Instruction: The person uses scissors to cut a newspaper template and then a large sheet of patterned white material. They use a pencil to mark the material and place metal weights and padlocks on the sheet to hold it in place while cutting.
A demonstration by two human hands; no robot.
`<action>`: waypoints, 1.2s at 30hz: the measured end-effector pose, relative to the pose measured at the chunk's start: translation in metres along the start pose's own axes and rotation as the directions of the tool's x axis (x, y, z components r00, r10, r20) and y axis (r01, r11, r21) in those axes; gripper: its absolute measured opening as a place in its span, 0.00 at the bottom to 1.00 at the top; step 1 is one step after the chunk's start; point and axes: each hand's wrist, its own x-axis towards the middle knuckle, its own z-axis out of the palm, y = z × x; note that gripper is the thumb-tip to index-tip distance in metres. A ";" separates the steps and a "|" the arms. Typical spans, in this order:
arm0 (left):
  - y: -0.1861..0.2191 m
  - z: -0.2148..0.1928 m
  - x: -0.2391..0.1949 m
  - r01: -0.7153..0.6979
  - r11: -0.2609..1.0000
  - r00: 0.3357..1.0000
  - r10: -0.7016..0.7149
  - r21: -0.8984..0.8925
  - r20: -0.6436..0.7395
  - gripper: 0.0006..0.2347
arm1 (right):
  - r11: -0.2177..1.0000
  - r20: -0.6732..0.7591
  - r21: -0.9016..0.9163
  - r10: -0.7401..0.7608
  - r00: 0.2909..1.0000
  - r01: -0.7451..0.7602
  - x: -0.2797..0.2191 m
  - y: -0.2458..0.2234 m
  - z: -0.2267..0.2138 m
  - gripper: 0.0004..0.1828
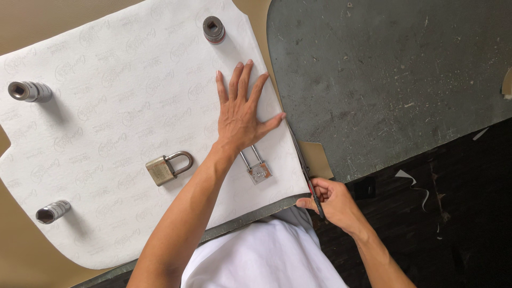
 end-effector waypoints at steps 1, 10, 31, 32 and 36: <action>-0.001 0.000 0.000 -0.008 1.000 1.000 0.009 -0.014 0.019 0.41 | 0.999 0.005 0.005 0.032 0.999 -0.032 -0.002 0.001 0.000 0.20; -0.005 -0.001 -0.001 -0.017 1.000 0.995 0.018 -0.012 0.098 0.47 | 0.999 -0.005 0.011 -0.052 0.999 0.052 0.000 0.002 0.002 0.21; -0.003 0.001 -0.003 -0.040 0.998 0.997 0.036 0.051 0.068 0.39 | 0.997 -0.044 -0.060 -0.042 0.998 0.040 0.008 -0.017 0.003 0.18; -0.002 0.002 -0.004 -0.041 0.998 0.997 0.037 0.056 0.067 0.38 | 0.997 -0.049 -0.053 -0.052 0.997 0.049 0.008 -0.017 0.004 0.18; -0.005 0.001 0.000 -0.044 0.997 0.997 0.040 0.070 0.058 0.33 | 0.996 -0.043 -0.039 -0.077 0.996 0.075 0.014 -0.024 0.005 0.16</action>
